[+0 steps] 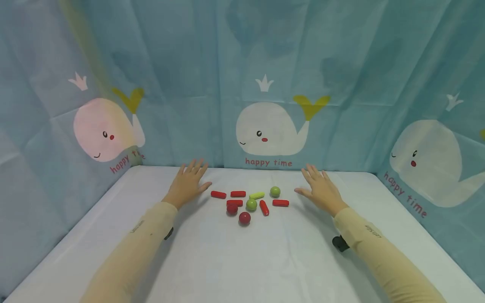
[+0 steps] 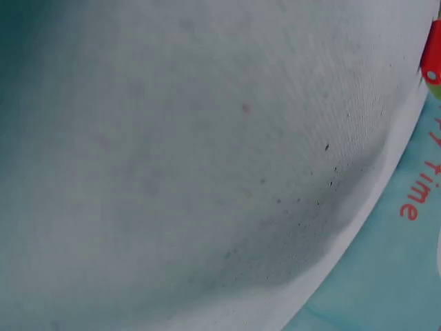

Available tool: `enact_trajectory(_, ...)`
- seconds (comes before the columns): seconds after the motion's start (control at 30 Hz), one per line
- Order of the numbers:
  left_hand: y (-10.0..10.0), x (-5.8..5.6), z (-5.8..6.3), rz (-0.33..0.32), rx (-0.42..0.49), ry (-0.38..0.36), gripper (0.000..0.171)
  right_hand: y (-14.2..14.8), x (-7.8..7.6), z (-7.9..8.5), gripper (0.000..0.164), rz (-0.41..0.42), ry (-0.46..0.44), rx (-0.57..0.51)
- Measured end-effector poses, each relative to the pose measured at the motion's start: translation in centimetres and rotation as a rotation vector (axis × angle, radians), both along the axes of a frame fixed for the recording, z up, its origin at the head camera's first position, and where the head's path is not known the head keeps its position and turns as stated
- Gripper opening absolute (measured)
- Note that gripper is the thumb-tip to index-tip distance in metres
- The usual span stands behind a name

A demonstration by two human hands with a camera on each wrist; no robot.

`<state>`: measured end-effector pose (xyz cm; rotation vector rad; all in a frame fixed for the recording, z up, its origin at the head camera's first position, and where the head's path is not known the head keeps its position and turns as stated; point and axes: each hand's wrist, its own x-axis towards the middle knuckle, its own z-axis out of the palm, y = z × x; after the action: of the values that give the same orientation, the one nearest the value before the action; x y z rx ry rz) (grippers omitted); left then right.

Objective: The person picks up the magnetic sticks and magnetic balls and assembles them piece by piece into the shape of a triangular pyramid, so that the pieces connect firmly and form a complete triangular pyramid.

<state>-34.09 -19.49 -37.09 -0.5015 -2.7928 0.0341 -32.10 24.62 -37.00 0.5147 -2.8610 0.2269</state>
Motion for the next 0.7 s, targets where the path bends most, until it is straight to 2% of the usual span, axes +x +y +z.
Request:
enact_trajectory(0.17, 0.2, 0.0, 0.0, -0.026, 0.007, -0.020, 0.072, -0.2, 0.1, -0.1, 0.084, 0.010, 0.008, 0.012)
enact_trajectory(0.43, 0.4, 0.5, -0.4, -0.064, 0.030, -0.027, 0.072, -1.3, 0.6, -0.3, 0.085, 0.021, -0.039, 0.005)
enact_trajectory(0.7, 0.3, 1.1, 0.0, -0.080, 0.044, -0.050, 0.071, -2.7, 0.8, -0.3, 0.087, 0.057, -0.015, 0.050)
